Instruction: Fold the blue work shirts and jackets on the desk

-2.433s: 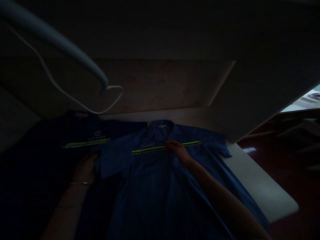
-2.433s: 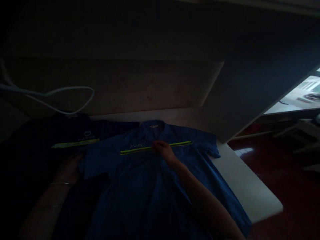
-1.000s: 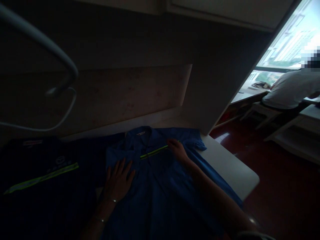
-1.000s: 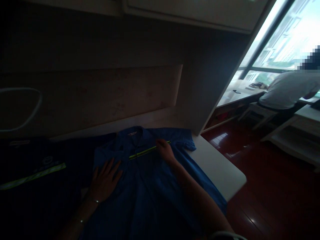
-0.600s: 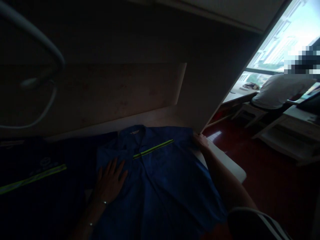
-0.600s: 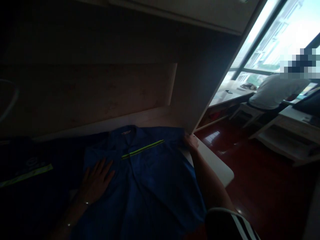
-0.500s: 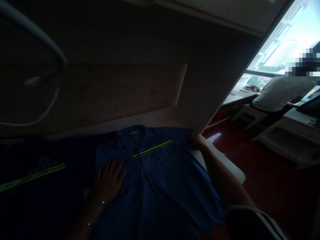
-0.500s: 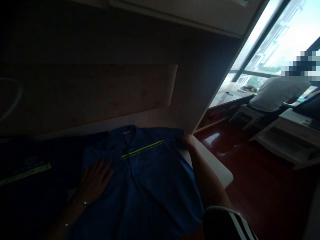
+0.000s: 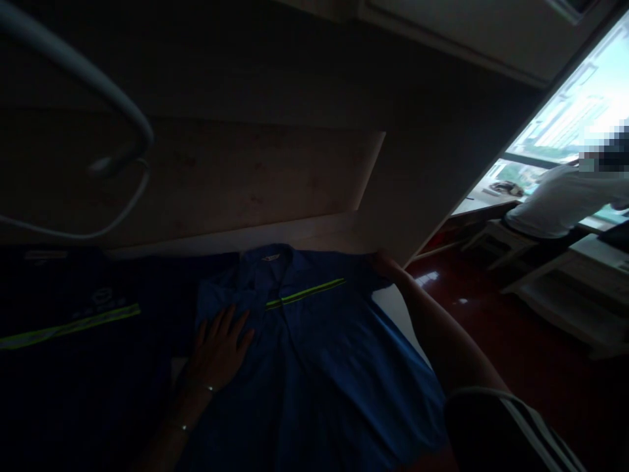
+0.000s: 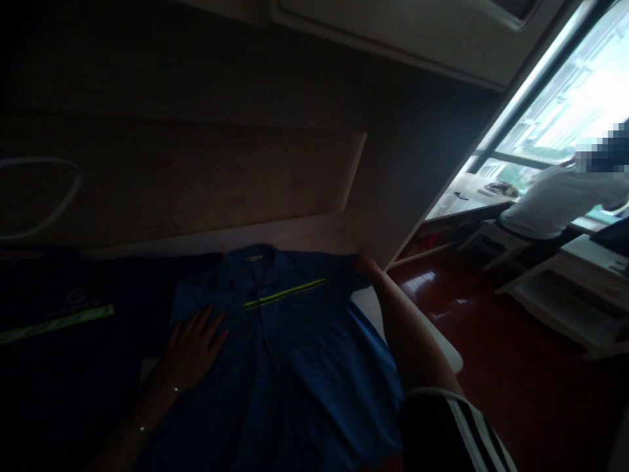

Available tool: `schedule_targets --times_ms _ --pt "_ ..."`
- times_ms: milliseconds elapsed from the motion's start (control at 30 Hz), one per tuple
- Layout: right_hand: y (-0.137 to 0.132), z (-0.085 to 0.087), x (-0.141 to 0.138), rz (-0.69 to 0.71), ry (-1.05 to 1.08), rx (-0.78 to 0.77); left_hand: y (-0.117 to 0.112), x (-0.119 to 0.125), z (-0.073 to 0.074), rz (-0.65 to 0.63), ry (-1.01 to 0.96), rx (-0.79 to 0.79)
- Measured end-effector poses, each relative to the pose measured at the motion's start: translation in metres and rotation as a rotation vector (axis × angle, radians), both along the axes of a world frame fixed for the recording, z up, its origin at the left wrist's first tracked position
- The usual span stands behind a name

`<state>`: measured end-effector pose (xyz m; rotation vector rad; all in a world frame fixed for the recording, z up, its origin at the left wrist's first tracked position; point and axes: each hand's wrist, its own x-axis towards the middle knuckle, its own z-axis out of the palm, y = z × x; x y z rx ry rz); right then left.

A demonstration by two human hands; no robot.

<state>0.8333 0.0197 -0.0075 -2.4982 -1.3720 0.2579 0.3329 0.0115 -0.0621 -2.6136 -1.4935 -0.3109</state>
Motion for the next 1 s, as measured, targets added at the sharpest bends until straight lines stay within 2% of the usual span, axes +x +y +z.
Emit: schedule_targets --times_ms 133,233,300,367,467,533,633,667,767,833,900,1000 --pt "0.009 0.035 -0.012 0.103 -0.069 -0.078 -0.001 0.001 0.001 0.001 0.006 -0.007" --pt "0.012 0.053 -0.046 0.237 -0.162 -0.074 -0.001 0.000 0.002 -0.001 0.003 -0.012" --pt "0.009 0.054 -0.076 0.365 -0.177 -0.042 -0.001 0.000 0.001 -0.005 -0.007 -0.018" --pt "0.004 0.049 -0.105 0.488 -0.067 -0.017 -0.001 0.000 0.000 -0.001 -0.023 -0.022" --pt "0.001 0.035 -0.128 0.655 0.291 -0.071 0.000 0.000 -0.001 0.001 -0.037 -0.022" --pt "0.004 0.024 -0.130 0.639 0.383 -0.019 0.000 0.000 -0.001 -0.004 -0.039 -0.022" --pt "0.012 0.002 -0.129 0.479 0.127 0.150 0.000 0.000 0.001 -0.010 -0.046 -0.028" --pt "0.014 -0.008 -0.130 0.451 0.040 0.160 -0.001 0.000 0.001 -0.011 -0.049 -0.033" --pt "0.012 -0.039 -0.135 0.436 -0.088 0.057 -0.002 -0.001 0.003 -0.003 -0.063 -0.049" --pt "0.009 -0.054 -0.139 0.416 -0.164 -0.022 -0.001 -0.001 0.002 0.002 -0.073 -0.063" --pt "0.008 -0.059 -0.140 0.413 -0.200 -0.056 0.000 0.000 0.001 0.003 -0.084 -0.076" --pt "0.007 -0.052 -0.139 0.421 -0.146 0.012 0.002 0.003 0.005 0.009 -0.109 -0.096"
